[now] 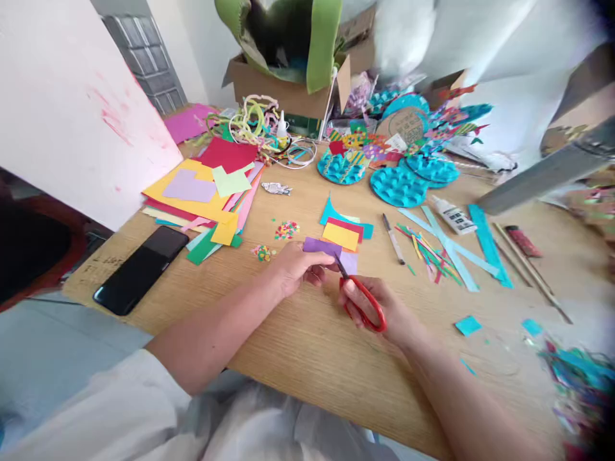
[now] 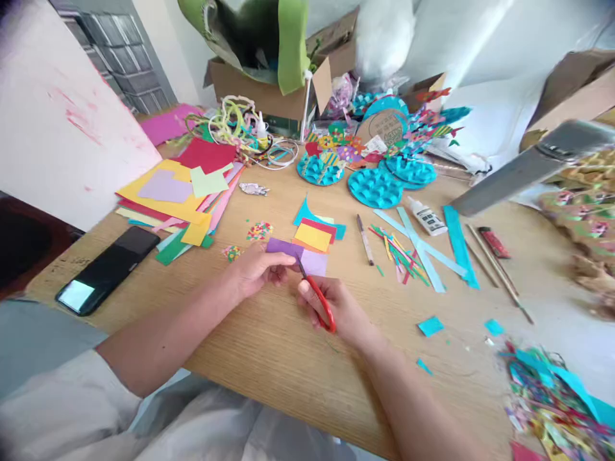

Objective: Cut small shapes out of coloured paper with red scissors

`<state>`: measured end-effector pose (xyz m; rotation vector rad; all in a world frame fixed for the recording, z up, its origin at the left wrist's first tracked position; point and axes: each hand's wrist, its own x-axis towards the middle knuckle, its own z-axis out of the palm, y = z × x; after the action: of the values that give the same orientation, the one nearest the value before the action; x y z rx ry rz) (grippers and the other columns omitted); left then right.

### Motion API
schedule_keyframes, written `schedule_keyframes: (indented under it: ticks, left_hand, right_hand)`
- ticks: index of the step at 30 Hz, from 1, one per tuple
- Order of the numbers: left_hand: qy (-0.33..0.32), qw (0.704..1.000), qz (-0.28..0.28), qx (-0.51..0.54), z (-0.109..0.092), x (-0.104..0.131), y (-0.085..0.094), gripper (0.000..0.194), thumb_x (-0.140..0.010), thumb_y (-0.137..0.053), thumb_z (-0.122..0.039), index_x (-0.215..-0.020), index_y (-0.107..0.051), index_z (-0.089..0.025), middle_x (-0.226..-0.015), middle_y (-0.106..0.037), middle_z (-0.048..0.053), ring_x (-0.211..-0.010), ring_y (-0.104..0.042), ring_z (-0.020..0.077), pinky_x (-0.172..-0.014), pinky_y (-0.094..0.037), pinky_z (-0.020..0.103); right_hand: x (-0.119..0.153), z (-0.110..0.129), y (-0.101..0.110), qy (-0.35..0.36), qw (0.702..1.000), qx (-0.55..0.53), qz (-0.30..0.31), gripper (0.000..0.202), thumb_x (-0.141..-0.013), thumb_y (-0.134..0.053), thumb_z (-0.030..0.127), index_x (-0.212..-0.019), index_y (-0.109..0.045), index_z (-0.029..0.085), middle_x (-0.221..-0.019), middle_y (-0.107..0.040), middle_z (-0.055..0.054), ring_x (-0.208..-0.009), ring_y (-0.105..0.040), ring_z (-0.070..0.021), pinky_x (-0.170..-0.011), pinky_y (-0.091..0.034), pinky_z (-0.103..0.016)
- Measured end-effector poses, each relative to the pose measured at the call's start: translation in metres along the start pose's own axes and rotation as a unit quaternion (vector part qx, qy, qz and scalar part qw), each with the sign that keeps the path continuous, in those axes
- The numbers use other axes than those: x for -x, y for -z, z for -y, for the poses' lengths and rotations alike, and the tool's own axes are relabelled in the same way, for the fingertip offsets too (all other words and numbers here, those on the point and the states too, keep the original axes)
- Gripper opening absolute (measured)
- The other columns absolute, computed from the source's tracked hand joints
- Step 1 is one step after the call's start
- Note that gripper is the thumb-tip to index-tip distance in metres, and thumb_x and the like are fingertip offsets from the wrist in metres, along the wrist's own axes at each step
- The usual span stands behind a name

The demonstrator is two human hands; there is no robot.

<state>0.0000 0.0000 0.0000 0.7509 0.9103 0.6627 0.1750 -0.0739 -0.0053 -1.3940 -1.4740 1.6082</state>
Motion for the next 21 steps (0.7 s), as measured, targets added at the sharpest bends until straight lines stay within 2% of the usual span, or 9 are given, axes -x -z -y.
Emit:
schedule_keyframes:
  ticks: [7,11,14,21]
  left_hand:
    - [-0.006,1.000,-0.001,0.002,-0.0010,-0.0005,-0.0009,0.014,-0.065,-0.072,-0.020,-0.076,-0.069,-0.012,-0.071,-0.070,0.005,-0.045,-0.057,0.0094,-0.036,-0.040,0.019]
    - [-0.039,0.998,-0.037,0.017,-0.0024,-0.0017,0.0004,0.021,-0.067,-0.075,-0.028,-0.080,-0.068,-0.013,-0.069,-0.066,0.002,-0.046,-0.057,0.0097,-0.036,-0.040,0.019]
    - [-0.057,0.996,-0.059,0.023,-0.0027,-0.0024,0.0005,0.021,-0.064,-0.077,-0.026,-0.077,-0.067,-0.013,-0.068,-0.064,0.002,-0.048,-0.055,0.0087,-0.037,-0.040,0.019]
    - [-0.071,0.996,-0.052,0.035,-0.0009,-0.0041,0.0013,0.024,-0.059,-0.081,-0.026,-0.073,-0.066,-0.013,-0.066,-0.063,0.001,-0.052,-0.054,0.0087,-0.040,-0.040,0.020]
  right_hand:
    - [-0.0027,0.0006,-0.0002,-0.004,1.000,-0.004,0.004,0.057,-0.086,-0.048,0.070,-0.072,-0.056,0.016,-0.041,-0.049,0.004,-0.035,-0.039,-0.0067,-0.038,-0.026,-0.020]
    - [-0.0023,0.0002,0.0006,-0.008,1.000,-0.001,0.005,0.057,-0.087,-0.047,0.070,-0.072,-0.057,0.016,-0.041,-0.049,0.004,-0.035,-0.039,-0.0069,-0.038,-0.025,-0.020]
    - [-0.0023,0.0011,0.0006,-0.004,1.000,-0.003,0.007,0.057,-0.087,-0.046,0.070,-0.072,-0.057,0.016,-0.041,-0.049,0.004,-0.035,-0.038,-0.0068,-0.039,-0.025,-0.020]
    - [-0.0024,0.0084,-0.0015,0.002,1.000,-0.013,0.004,0.059,-0.085,-0.046,0.073,-0.073,-0.056,0.016,-0.044,-0.052,0.003,-0.035,-0.038,-0.0058,-0.035,-0.025,-0.019]
